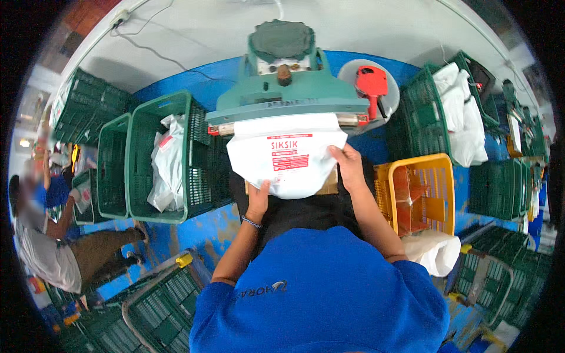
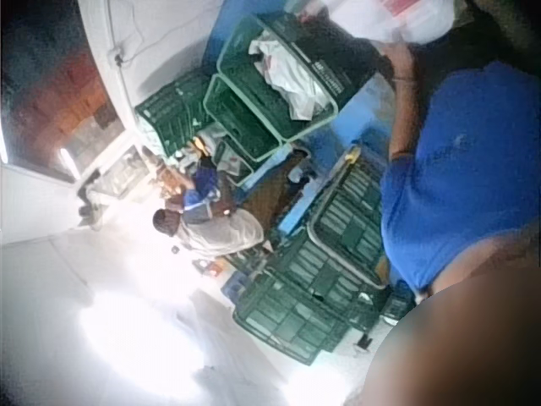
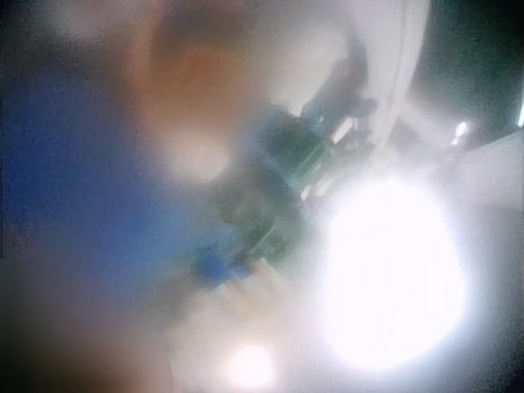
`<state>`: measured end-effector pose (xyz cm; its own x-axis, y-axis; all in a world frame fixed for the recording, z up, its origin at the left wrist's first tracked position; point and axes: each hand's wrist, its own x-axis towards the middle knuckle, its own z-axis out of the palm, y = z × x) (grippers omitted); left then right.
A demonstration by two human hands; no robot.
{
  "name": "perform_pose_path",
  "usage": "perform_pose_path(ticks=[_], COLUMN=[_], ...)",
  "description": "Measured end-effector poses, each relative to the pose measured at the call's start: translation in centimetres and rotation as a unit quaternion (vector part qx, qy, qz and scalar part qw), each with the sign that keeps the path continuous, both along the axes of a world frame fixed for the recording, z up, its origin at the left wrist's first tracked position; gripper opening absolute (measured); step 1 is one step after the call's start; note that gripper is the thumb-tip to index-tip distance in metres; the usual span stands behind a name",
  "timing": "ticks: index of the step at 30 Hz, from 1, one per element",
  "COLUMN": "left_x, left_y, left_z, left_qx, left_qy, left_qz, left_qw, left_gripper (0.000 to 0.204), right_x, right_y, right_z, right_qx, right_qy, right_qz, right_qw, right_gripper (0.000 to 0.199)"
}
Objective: The person carries a yellow basket of white plastic bags to a heat-sealing station. They repeatedly place each bag on the sealer, press the lever to seal it, and drop the sealed bag into a green crate. The process is repeated for multiple bags throughout the clip.
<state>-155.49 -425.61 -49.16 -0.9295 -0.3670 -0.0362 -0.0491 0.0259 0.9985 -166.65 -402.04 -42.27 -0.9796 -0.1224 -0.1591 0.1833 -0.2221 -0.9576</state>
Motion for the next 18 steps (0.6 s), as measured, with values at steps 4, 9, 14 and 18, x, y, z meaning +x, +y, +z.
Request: perform_pose_path(ticks=[4,9,14,18], left_x=[-3.9,-9.5,-11.6,-9.8], left_y=[-5.4,-10.1,-11.2,-11.4], left_z=[3.6,6.4,7.7,8.5], left_qx=[0.215,-0.235,-0.314,-0.006], left_qy=[0.115,0.114,-0.071,-0.021], left_qz=[0.109,0.058,-0.003,-0.032], left_qw=[0.964,0.964,0.947,0.999], left_gripper=[0.053,0.028,0.027,0.024], right_x=[0.2,0.0,0.1,0.3], right_y=[-0.1,0.1,0.1,0.4], right_z=[-0.5,-0.6,-0.3,-0.5], right_qx=[-0.045,-0.046,-0.043,-0.067], right_qy=[-0.030,-0.027,-0.032,-0.046], right_qz=[0.004,0.034,0.034,0.032], right_qw=[0.999,0.998,0.998,0.996], right_gripper=[0.022,0.025,0.027,0.028])
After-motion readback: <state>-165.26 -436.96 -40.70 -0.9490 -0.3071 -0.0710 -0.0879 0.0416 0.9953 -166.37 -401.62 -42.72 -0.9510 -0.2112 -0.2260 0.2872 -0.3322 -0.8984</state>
